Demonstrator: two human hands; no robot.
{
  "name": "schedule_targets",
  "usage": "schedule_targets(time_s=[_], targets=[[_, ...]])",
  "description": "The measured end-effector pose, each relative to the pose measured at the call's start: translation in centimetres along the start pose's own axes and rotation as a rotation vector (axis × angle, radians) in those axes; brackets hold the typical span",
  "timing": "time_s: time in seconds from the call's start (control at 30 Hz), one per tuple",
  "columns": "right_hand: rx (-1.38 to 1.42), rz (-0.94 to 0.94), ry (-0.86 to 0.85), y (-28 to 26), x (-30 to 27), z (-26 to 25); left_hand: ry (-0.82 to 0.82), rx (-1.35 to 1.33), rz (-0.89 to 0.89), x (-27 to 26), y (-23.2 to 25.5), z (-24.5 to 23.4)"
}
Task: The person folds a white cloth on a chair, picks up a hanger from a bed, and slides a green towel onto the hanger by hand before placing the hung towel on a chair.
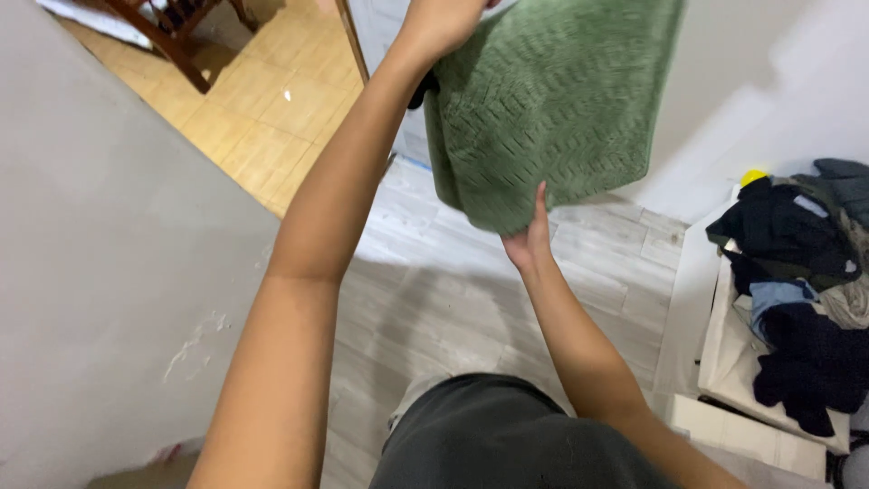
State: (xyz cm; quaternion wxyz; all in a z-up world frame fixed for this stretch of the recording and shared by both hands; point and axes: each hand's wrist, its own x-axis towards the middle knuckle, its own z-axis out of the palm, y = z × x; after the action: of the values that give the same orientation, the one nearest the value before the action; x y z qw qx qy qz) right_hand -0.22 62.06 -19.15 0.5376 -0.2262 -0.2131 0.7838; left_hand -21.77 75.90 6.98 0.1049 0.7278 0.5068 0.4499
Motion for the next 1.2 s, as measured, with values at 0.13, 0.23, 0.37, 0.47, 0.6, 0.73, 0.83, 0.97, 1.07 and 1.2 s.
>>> schedule_targets(time_s=[0.13, 0.23, 0.37, 0.47, 0.6, 0.73, 0.83, 0.97, 1.07, 1.2], targets=[[0.086, -0.024, 0.156, -2.7, -4.3, -1.0, 0.055, -0.475, 0.086, -0.7, -3.5, 1.1], [0.044, -0.047, 0.192, -5.5, -8.8, -3.5, -0.046, -0.626, -0.376, -4.3, -7.5, 3.8], [0.0, -0.155, 0.185, -9.8, -15.8, -6.8, -0.158, -0.712, -0.647, -10.0, -10.6, 10.1], [-0.024, -0.199, 0.298, -11.6, -21.5, -8.1, -0.237, -0.743, -0.693, -13.6, -8.2, 14.0], [-0.1, -0.305, 0.512, -11.3, -29.1, -11.1, -0.303, -0.782, -0.62, -15.6, 0.1, 17.1], [-0.418, -0.136, 0.684, -8.3, -35.3, -16.6, -0.304, -0.634, -0.155, -16.4, 10.0, 17.6], [-0.771, 0.148, 0.828, -7.3, -38.8, -21.3, -0.366, -0.505, -0.023, -17.6, 17.2, 16.6], [-0.86, -0.341, 0.671, -12.2, -39.3, -24.3, -0.501, -0.341, 0.201, -19.7, 25.2, 16.6], [-0.845, -0.751, 0.829, -17.7, -39.4, -21.9, -0.528, -0.32, 0.345, -21.1, 29.1, 17.9], [-1.112, -1.122, 0.989, -22.1, -40.3, -17.6, -0.617, -0.346, 0.348, -21.8, 31.4, 19.9]])
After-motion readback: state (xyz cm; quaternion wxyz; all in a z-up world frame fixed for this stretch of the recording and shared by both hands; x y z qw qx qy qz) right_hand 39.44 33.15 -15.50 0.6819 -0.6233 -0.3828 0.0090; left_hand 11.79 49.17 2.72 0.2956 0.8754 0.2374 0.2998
